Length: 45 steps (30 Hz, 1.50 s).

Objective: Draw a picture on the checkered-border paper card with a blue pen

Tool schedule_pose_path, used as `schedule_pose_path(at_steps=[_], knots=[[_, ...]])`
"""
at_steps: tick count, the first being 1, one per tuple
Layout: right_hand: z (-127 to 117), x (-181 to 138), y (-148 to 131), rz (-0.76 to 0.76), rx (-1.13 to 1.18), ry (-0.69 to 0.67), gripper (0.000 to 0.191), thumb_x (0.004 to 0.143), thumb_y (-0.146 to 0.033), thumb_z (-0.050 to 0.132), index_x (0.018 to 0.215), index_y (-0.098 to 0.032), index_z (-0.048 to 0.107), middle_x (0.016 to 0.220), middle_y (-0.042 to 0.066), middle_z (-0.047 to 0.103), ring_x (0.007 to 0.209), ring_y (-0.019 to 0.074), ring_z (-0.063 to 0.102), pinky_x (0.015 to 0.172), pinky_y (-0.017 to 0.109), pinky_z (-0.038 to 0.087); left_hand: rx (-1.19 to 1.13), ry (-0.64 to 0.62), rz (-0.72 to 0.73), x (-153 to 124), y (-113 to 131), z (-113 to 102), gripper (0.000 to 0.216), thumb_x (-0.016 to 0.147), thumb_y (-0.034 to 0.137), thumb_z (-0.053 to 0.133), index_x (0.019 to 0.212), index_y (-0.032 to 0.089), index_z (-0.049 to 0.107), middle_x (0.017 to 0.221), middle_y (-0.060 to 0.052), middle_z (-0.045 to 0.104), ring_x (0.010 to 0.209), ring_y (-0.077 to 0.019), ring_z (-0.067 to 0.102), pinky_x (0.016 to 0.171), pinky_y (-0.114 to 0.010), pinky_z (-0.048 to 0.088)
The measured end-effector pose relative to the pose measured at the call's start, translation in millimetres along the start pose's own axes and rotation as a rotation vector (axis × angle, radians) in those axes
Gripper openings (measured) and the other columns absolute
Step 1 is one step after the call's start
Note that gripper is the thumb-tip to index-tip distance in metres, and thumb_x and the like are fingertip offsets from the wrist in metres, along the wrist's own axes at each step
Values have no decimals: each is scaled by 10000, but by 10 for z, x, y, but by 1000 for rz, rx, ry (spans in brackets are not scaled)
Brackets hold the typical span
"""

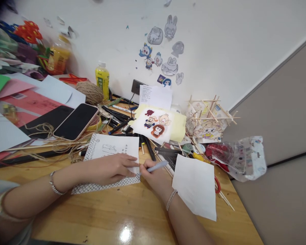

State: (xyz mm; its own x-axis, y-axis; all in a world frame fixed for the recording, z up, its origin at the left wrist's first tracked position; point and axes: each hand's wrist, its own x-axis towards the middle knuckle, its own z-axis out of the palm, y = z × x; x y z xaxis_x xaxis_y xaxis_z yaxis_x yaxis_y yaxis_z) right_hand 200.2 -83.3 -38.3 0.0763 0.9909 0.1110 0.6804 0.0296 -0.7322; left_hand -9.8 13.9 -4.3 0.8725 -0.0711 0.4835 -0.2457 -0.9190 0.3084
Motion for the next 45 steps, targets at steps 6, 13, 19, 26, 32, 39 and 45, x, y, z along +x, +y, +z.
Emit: schedule_pose_path(at_steps=[6,13,19,26,32,39,45], knots=[[2,5,-27,-1,0,9,346,852,-369,501,557,-222,395,528,-44,436,577,146,449,582,265,355,2,-5,4,0,3,-5,280,818,23,538,916,228,700,1004,-93,702,876,-231,645,831,-342,504],[11,1,-36,-3,61,8,314,833,-339,497,571,-225,368,541,-50,409,560,135,419,548,255,335,18,-38,-6,0,5,-11,290,825,23,524,940,221,702,1033,-103,705,900,-240,654,846,-360,517],[13,-11,-20,54,45,12,322,841,-375,504,574,-225,407,508,-55,441,527,135,448,558,260,364,20,-31,-14,-6,0,-3,286,822,30,527,930,227,704,1026,-97,707,892,-237,652,844,-357,511],[10,-19,10,45,56,7,321,847,-362,513,577,-224,406,506,-58,446,507,129,440,540,255,362,14,2,-5,-13,-2,8,286,808,28,541,923,231,706,1027,-99,705,879,-237,651,830,-354,510],[20,-4,33,2,26,16,335,848,-354,506,563,-221,391,526,-46,433,558,139,448,572,265,361,30,-25,-3,-9,3,-3,291,818,21,531,941,219,705,1046,-108,705,909,-238,657,857,-359,516],[25,1,40,15,63,28,317,849,-354,507,580,-225,398,522,-51,426,544,139,439,540,259,345,24,-3,-1,-9,-2,-6,289,827,42,545,974,227,712,1077,-111,705,911,-238,665,876,-369,521],[29,-7,56,7,65,12,325,851,-354,511,573,-222,408,522,-54,430,528,131,438,546,257,352,39,-36,1,-13,-16,-3,292,827,43,536,983,221,707,1076,-113,700,934,-241,656,875,-363,516]])
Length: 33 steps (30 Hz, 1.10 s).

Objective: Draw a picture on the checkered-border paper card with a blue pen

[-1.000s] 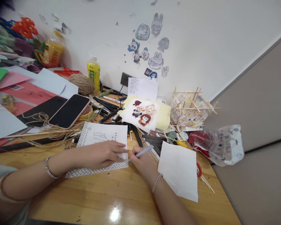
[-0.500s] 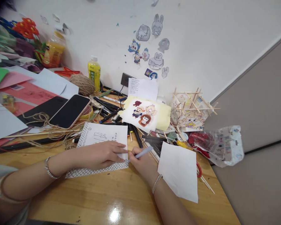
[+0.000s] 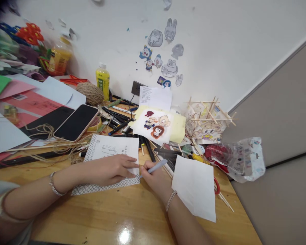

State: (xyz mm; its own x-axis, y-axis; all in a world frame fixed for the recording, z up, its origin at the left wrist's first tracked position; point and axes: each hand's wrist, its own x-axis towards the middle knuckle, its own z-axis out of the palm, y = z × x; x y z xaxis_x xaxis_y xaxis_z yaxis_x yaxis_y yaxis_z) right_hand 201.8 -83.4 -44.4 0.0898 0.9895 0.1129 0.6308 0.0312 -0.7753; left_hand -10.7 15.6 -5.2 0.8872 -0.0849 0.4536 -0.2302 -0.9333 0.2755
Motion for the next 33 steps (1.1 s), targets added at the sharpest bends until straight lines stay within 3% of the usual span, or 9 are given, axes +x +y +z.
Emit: schedule_pose_path(at_steps=[8,22,33], knots=[[-18,-6,-24,42,14,38,299,852,-365,511,598,-223,440,523,-53,454,520,133,441,526,251,343,0,-17,13,9,8,-7,299,832,45,533,991,231,705,1034,-113,702,922,-244,649,846,-355,512],[-16,20,-35,-36,-52,-15,343,866,-371,525,569,-220,441,526,-46,481,544,137,464,559,261,368,-22,14,24,-4,12,11,314,801,16,549,979,224,705,1092,-106,695,931,-239,653,876,-351,496],[-4,29,-9,-42,-88,28,341,863,-367,520,568,-224,429,524,-45,461,564,143,457,559,264,348,-11,-14,20,8,16,-5,308,806,16,535,960,222,705,1103,-112,695,938,-244,652,875,-364,504]])
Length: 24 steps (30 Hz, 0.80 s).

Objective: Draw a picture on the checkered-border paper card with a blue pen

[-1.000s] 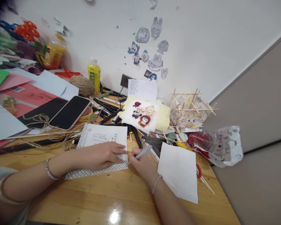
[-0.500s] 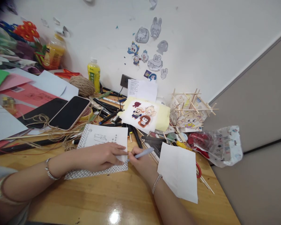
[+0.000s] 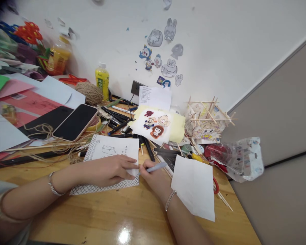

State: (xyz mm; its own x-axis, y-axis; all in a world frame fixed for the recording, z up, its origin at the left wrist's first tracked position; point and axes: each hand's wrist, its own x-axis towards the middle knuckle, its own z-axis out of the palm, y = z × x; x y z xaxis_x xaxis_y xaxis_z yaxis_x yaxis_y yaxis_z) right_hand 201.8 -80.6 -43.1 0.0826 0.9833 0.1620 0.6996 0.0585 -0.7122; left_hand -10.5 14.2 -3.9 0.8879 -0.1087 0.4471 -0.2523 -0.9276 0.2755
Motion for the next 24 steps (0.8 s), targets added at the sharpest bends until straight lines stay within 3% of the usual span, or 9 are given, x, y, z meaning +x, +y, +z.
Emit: schedule_pose_path(at_steps=[12,24], knots=[[-14,-17,-44,12,92,-15,330,850,-341,517,575,-227,375,533,-56,417,544,133,417,537,261,331,15,-34,-18,-3,-3,6,314,817,23,529,982,224,704,1103,-107,693,967,-246,645,882,-361,503],[-9,-18,-6,11,40,-1,347,862,-365,516,564,-220,412,533,-51,435,555,136,438,569,268,341,40,-40,-26,-13,-5,24,307,822,33,536,990,224,709,1128,-108,692,978,-245,649,897,-360,503]])
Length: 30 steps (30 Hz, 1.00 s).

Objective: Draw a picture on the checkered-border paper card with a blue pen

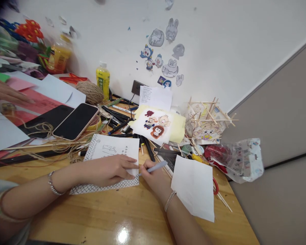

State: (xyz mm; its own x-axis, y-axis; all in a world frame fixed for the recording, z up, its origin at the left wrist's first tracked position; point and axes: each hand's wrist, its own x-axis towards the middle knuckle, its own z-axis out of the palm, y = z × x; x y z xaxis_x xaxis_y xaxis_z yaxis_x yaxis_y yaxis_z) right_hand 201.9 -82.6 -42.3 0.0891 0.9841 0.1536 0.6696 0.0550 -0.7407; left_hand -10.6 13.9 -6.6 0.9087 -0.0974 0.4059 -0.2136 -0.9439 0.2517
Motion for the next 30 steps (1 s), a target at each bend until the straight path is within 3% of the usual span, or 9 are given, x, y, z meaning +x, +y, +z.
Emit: schedule_pose_path(at_steps=[14,18,22,30], knots=[[-19,-20,-30,41,20,34,314,863,-362,520,589,-226,446,542,-46,478,562,146,478,577,269,373,-57,46,7,4,24,-15,317,796,34,562,954,248,733,1161,-94,678,984,-238,650,898,-347,500],[-18,-30,-41,30,66,54,293,869,-358,505,607,-227,493,547,-41,491,550,149,487,561,272,375,-16,54,-33,-3,63,-31,351,774,36,585,1014,251,725,1182,-103,646,1047,-256,619,912,-347,494],[-23,-32,-64,8,74,78,302,871,-344,505,591,-229,504,537,-40,483,557,154,498,576,278,388,-2,-30,-116,6,87,-58,430,746,35,619,1146,188,658,1069,-114,652,993,-261,620,887,-353,504],[9,-46,-16,37,29,18,302,857,-364,554,592,-228,499,569,-23,544,569,152,496,537,257,373,-48,-53,-111,18,49,-27,235,763,40,618,954,160,686,1072,-115,682,1005,-267,638,916,-366,501]])
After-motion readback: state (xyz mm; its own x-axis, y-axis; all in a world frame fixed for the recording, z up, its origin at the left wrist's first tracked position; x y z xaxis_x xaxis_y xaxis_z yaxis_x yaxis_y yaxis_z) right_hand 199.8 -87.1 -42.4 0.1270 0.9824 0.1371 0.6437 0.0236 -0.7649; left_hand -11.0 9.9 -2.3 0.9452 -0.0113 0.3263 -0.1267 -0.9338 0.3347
